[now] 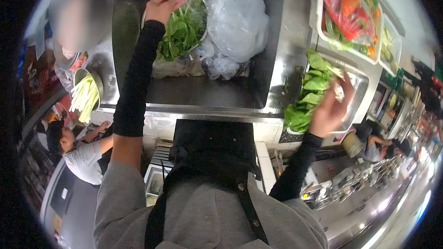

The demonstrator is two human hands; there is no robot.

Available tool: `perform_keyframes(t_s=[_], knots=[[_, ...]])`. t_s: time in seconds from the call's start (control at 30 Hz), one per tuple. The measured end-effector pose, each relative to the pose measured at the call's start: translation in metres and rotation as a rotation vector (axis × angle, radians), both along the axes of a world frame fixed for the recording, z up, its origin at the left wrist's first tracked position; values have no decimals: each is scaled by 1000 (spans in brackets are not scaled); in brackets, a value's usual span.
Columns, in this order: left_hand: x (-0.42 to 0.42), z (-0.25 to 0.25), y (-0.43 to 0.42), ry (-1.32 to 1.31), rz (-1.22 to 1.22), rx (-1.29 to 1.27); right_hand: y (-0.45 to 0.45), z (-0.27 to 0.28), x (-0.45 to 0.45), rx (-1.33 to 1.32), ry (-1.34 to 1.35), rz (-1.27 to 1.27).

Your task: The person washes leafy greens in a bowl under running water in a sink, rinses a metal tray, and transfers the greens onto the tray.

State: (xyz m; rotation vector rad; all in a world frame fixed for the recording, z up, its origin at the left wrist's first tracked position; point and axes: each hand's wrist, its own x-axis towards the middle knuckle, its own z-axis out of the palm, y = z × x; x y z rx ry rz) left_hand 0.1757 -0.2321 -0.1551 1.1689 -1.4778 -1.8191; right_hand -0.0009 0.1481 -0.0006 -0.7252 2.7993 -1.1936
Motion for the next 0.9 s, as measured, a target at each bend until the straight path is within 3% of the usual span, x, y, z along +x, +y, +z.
perform_keyframes(t_s=[0.03,0.07,0.1,0.2,0.27,0.3,0.37,0.43,0.47,0.5,0.6,0.63,0.73,0.83,0.9], knots=[[5,-15,-12,74,-25,100,-42,-11,18,-73,-175,80],[14,-38,-26,-75,-96,7,-86,-30,41,-324,-431,170],[24,-65,-41,-228,-168,-84,-123,-44,55,-309,-631,292],[56,-116,-66,-739,-328,-232,-212,-191,95,-507,-1025,508],[74,-156,-86,-973,-387,-335,-265,-266,124,-148,-1149,306],[82,-185,-96,-1029,-413,-409,-284,-327,132,24,-1062,375],[90,-232,-119,-1102,-504,-520,-324,-367,150,224,-954,381],[87,-258,-133,-1102,-547,-477,-349,-410,172,443,-793,354],[85,-270,-132,-1098,-579,-452,-362,-393,186,596,-709,297],[85,-304,-128,-1109,-429,-603,-366,-385,195,752,-619,240],[71,-227,-121,-1341,-767,-289,-365,-431,185,638,-708,262],[77,-221,-115,-1258,-650,-359,-361,-406,175,633,-680,340],[80,-227,-101,-1267,-520,-556,-340,-407,156,392,-533,356],[79,-202,-76,-830,-325,-333,-331,-351,160,114,-1003,82],[74,-175,-61,-784,-262,-283,-323,-375,156,252,-712,213]])
